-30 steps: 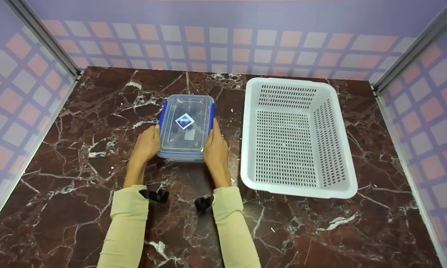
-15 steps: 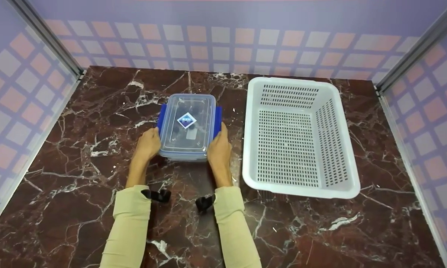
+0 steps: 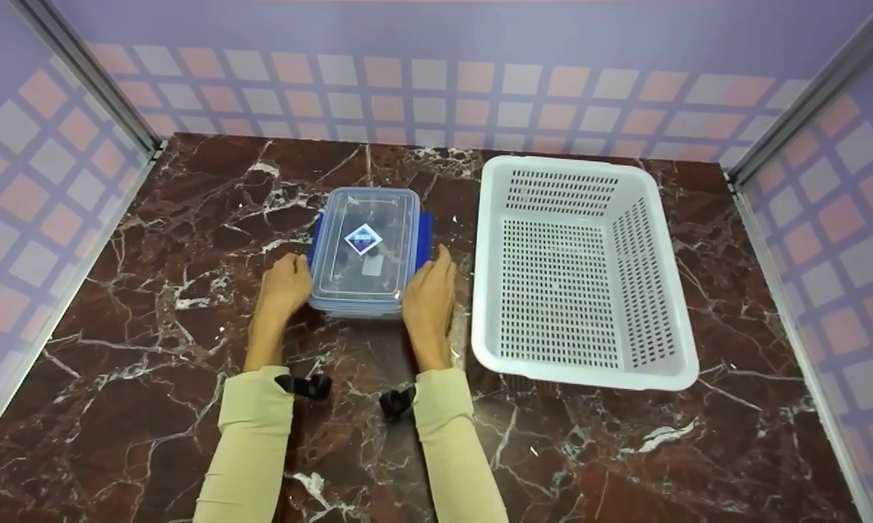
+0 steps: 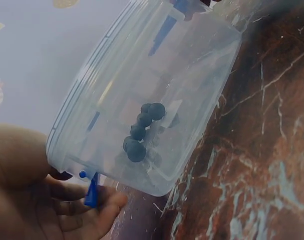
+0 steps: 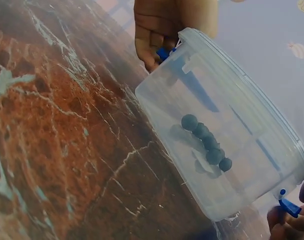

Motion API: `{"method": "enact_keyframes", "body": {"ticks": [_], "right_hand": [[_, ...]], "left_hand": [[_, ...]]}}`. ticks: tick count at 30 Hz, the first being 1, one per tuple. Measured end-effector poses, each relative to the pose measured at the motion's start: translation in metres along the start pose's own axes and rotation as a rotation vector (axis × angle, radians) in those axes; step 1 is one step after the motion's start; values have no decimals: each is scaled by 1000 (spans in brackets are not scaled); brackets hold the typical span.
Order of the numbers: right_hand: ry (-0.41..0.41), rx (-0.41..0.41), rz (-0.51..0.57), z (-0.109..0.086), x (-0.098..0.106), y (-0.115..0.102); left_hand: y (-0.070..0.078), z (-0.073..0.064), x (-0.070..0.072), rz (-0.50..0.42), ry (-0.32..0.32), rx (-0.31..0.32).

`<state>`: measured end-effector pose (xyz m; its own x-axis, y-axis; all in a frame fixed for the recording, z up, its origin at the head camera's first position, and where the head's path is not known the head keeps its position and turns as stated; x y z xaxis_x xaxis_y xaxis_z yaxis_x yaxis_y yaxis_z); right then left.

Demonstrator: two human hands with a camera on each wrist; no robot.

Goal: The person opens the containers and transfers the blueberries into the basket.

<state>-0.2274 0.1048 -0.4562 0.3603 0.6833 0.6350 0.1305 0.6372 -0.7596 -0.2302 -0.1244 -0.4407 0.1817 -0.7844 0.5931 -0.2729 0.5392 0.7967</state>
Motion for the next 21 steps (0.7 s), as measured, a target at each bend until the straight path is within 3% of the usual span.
{"method": "enact_keyframes", "body": {"ticks": [5, 9, 12, 14, 21], "right_hand": [[94, 87, -35, -2, 5, -6], [93, 117, -23, -5, 6, -11], [88, 146, 15, -7, 6, -17], [84, 159, 37, -7, 7, -19], [54, 124, 30, -7, 6, -19]], "left_hand": [[8, -3, 1, -67, 91, -111], [17, -9, 4, -163, 164, -222], [24, -12, 4, -219, 172, -275], [28, -13, 5, -225, 162, -289], [30, -17, 4, -118, 109, -229]]}}
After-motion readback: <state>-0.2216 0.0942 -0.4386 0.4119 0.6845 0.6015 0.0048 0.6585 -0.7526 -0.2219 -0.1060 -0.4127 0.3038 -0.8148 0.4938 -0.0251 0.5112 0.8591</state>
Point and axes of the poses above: each hand's wrist, its own z-axis towards the middle knuckle, its own x-axis out of the back of the hand, y = z × x, the point moved 5 cm from there along z, towards the middle knuckle, and after that the axes turned 10 degrees about -z, right-handed, at the moved point
